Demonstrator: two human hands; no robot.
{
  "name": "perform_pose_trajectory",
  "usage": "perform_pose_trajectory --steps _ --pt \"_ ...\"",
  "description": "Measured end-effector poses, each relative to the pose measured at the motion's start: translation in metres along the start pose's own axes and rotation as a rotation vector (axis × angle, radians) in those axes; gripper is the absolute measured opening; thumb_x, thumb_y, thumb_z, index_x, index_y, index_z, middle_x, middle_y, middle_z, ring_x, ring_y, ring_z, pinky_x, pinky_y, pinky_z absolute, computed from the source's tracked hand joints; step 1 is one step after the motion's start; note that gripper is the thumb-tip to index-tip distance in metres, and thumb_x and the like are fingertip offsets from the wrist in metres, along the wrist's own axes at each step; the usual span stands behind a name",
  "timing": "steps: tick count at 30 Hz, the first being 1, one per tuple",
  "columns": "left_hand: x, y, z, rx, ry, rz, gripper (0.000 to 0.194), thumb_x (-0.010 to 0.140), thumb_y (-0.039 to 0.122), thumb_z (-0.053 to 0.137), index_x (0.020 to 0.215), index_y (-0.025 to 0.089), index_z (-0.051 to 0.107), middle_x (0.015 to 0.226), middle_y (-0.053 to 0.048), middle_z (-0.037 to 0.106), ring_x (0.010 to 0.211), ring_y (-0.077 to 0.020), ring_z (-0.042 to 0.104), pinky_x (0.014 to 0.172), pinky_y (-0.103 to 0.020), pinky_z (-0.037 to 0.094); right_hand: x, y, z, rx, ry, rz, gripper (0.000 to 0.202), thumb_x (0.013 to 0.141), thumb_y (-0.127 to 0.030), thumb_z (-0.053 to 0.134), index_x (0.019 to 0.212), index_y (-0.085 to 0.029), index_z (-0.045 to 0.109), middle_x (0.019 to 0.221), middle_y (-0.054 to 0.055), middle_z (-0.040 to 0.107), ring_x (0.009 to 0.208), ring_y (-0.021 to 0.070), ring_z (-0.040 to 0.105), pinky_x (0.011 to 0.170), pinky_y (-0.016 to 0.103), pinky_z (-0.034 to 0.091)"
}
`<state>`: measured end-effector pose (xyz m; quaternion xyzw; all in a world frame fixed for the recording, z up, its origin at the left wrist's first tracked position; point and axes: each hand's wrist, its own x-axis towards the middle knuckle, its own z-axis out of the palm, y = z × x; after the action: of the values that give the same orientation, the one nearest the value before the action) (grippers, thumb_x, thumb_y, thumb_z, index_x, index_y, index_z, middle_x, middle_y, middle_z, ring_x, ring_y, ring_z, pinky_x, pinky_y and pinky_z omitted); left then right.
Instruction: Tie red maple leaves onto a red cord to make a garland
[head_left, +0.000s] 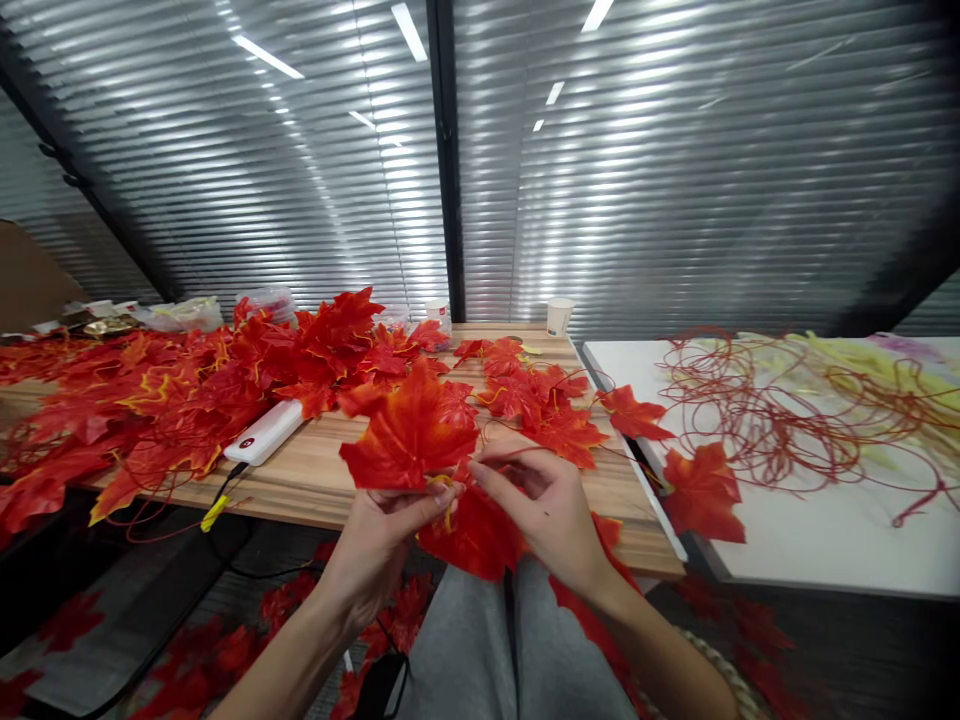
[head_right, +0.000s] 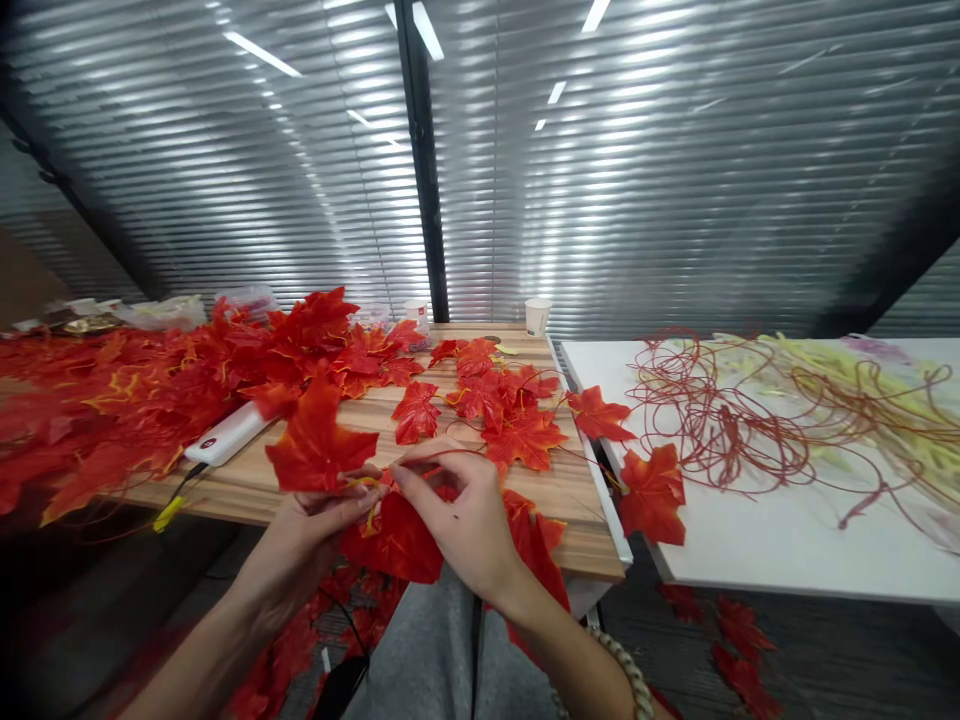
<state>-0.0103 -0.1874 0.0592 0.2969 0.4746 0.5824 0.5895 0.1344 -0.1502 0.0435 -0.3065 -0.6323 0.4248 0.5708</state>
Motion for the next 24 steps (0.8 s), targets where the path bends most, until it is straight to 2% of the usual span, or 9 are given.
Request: perform_pose_trajectory --steps 4,10,15,20,24 --pt "0.0048 0.0008 -0.0014 -0.073 0.050 -0.063 0.023 0.052 0.013 0.079 0.073 0.013 0.071 0.077 -0.006 0.071 0.073 -0.0144 0.065 0.069 -0.018 0.049 -0.0008 0.0004 0.0012 0.014 0.010 0.029 0.011 0.077 -0.027 0.061 0.079 -0.017 0.065 0.082 0.005 0.065 0.077 0.0152 0.061 0.068 0.026 0.051" --pt "0.0046 0.0003 -0.0012 -0.091 -0.029 -0.114 0.042 0.053 0.014 0.078 0.094 0.018 0.068 0.091 -0.007 0.070 0.073 -0.0147 0.065 0.067 -0.020 0.049 -0.0019 0.0031 0.0037 0.043 -0.019 0.054 0.011 0.078 -0.026 0.060 0.079 -0.017 0.064 0.083 0.005 0.065 0.078 0.0153 0.062 0.069 0.025 0.051" --pt "0.0031 -0.0033 -0.0016 0.045 0.009 -0.027 0.033 0.053 0.018 0.079 0.085 0.017 0.071 0.080 -0.006 0.071 0.073 -0.0132 0.063 0.069 -0.019 0.047 -0.0039 0.0050 0.0068 0.049 -0.004 0.067 0.011 0.078 -0.027 0.059 0.079 -0.017 0.064 0.081 0.005 0.064 0.076 0.0150 0.061 0.067 0.025 0.051" --pt "0.0020 -0.0054 -0.0009 0.081 0.031 0.049 0.034 0.048 0.021 0.081 0.080 0.016 0.072 0.072 -0.004 0.069 0.066 -0.0114 0.061 0.064 -0.018 0.046 -0.0071 0.0015 0.0075 -0.008 0.025 -0.036 0.009 0.079 -0.024 0.057 0.078 -0.017 0.063 0.080 0.005 0.063 0.078 0.0151 0.060 0.069 0.026 0.050" --pt "0.0001 -0.0056 0.0019 0.084 0.052 0.089 0.036 0.047 0.021 0.082 0.081 0.016 0.072 0.073 -0.005 0.069 0.065 -0.0120 0.060 0.064 -0.019 0.047 -0.0083 -0.0024 0.0060 -0.043 0.011 -0.098 0.008 0.080 -0.021 0.056 0.077 -0.017 0.063 0.079 0.005 0.064 0.078 0.0150 0.059 0.072 0.027 0.049"
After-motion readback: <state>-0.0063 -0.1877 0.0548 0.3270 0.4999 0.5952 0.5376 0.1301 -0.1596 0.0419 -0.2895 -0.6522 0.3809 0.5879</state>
